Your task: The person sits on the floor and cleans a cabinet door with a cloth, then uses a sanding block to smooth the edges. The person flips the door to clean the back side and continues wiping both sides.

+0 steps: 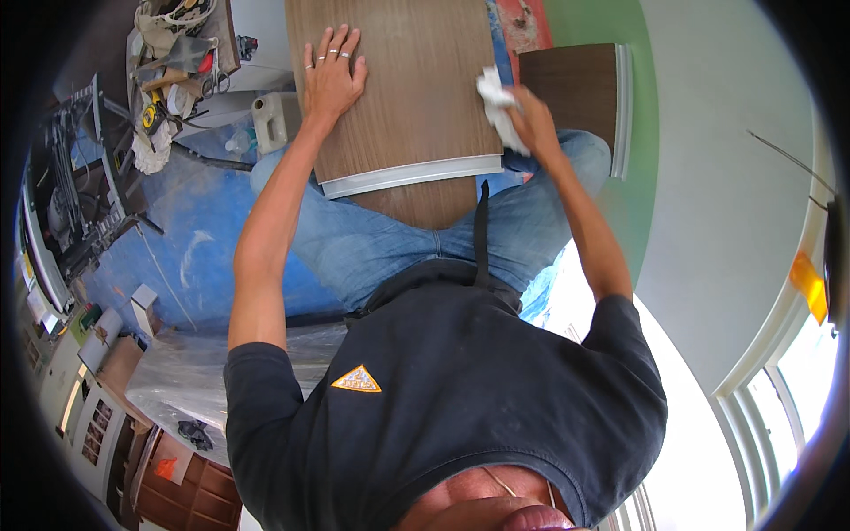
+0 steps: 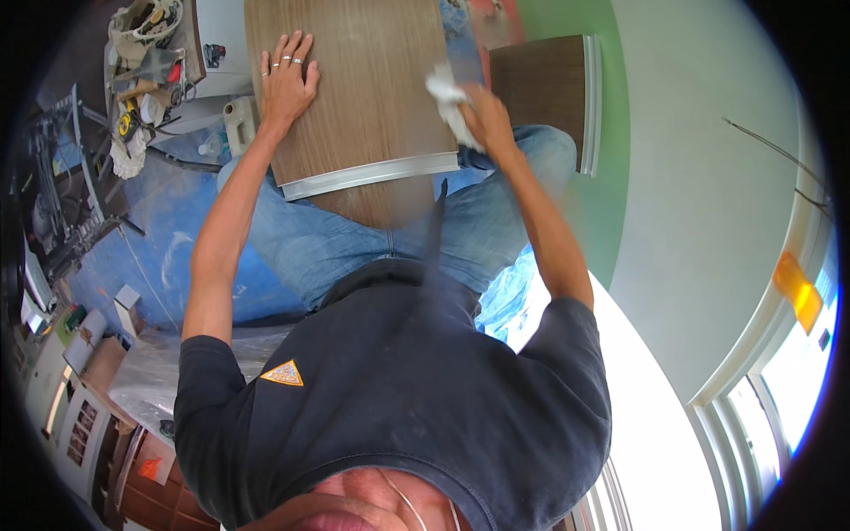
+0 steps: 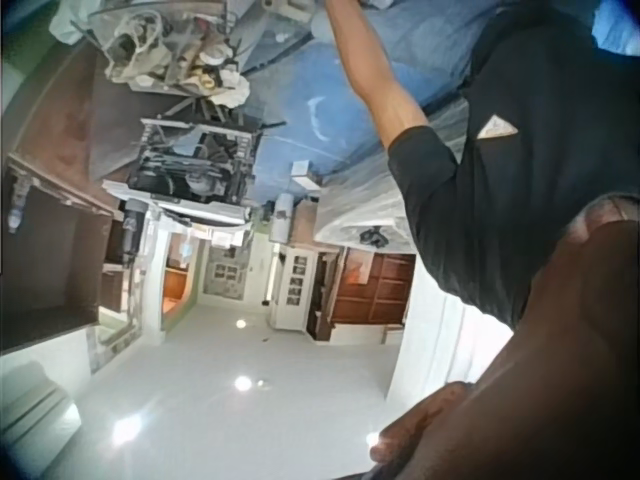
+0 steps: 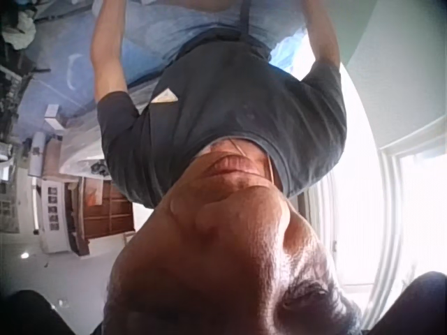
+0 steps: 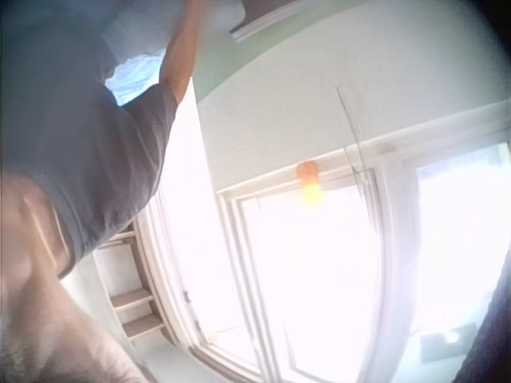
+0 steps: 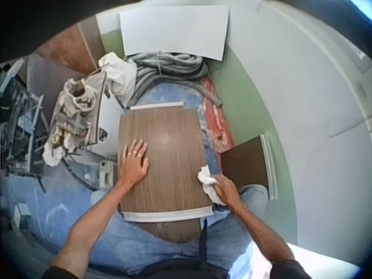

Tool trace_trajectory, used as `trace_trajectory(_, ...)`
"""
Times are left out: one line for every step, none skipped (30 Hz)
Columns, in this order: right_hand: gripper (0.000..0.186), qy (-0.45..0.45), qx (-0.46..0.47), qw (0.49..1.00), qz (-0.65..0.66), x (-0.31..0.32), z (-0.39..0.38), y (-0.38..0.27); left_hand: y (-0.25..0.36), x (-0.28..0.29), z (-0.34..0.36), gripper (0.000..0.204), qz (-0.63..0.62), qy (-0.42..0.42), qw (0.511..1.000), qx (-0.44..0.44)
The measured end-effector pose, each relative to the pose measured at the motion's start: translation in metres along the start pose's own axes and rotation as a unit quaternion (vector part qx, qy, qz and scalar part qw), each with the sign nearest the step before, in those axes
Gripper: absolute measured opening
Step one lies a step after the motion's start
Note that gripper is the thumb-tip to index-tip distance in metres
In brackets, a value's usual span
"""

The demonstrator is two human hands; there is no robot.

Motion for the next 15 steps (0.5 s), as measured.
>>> trace_trajectory(0.028,0.002,0.005,1.0,0.018,0.0,-0.025,-0.004,0.0,0.0,-0.001,0.05,0.002,0.004,1.0,-0.001)
trace_trajectory(0.027,-0.029,-0.047,0.998,0.018,-0.006,-0.045,0.0,0.0,-0.001,-0.001,0.05,0.011,0.001,1.0,0.0)
trace_trajectory(0.027,-0.003,-0.034,0.999,0.027,-0.006,-0.05,0.0,0.001,-0.002,-0.001,0.05,0.02,-0.002,1.0,-0.001)
trace_trajectory(0.027,0.012,-0.027,0.999,0.031,-0.007,-0.048,0.002,0.001,-0.001,-0.001,0.05,0.02,0.001,1.0,-0.003)
trace_trajectory(0.027,0.028,-0.008,0.999,0.034,-0.008,-0.035,0.004,0.001,-0.001,-0.001,0.051,0.018,0.002,1.0,-0.006)
trace_trajectory(0.028,0.032,-0.019,0.999,0.014,-0.01,-0.011,0.013,0.002,0.0,-0.001,0.051,0.012,0.009,1.0,-0.011)
trace_trajectory(0.029,0.037,-0.046,0.998,0.002,-0.012,0.018,0.024,0.002,0.0,-0.001,0.051,0.009,0.005,1.0,-0.013)
trace_trajectory(0.03,0.06,-0.002,0.998,0.008,-0.007,0.049,0.027,0.002,0.001,-0.001,0.051,0.003,0.009,1.0,-0.015)
trace_trajectory(0.03,0.066,-0.003,0.998,0.003,0.0,0.079,0.036,0.001,0.001,0.0,0.051,0.002,0.007,1.0,-0.012)
trace_trajectory(0.039,0.08,-0.047,0.995,-0.047,0.01,0.108,0.047,0.002,0.003,0.0,0.051,-0.003,0.022,1.0,-0.021)
trace_trajectory(0.041,0.09,-0.073,0.993,0.007,0.021,0.129,0.055,0.001,0.004,0.001,0.051,-0.007,0.02,1.0,-0.023)
trace_trajectory(0.041,0.092,-0.054,0.992,0.072,0.029,0.128,0.056,-0.001,0.002,0.001,0.05,-0.005,0.002,1.0,-0.007)
trace_trajectory(0.041,0.093,-0.073,0.984,0.136,0.038,0.129,0.058,-0.001,0.004,0.001,0.05,-0.012,0.025,0.999,-0.019)
trace_trajectory(0.041,0.092,-0.098,0.971,0.197,0.045,0.119,0.06,-0.001,0.004,0.0,0.051,-0.015,0.025,0.999,-0.014)
trace_trajectory(0.041,0.09,-0.126,0.953,0.259,0.048,0.102,0.059,-0.002,0.002,-0.001,0.051,-0.016,0.017,1.0,-0.008)
Point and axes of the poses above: each hand's wrist, its own z-axis towards the middle knuckle, its own x-axis out of the back of the hand, y = z × x, the point moved 6 cm from there along z, towards the middle knuckle, and after that the axes turned 4 degrees about -x, right-handed, at the moved point
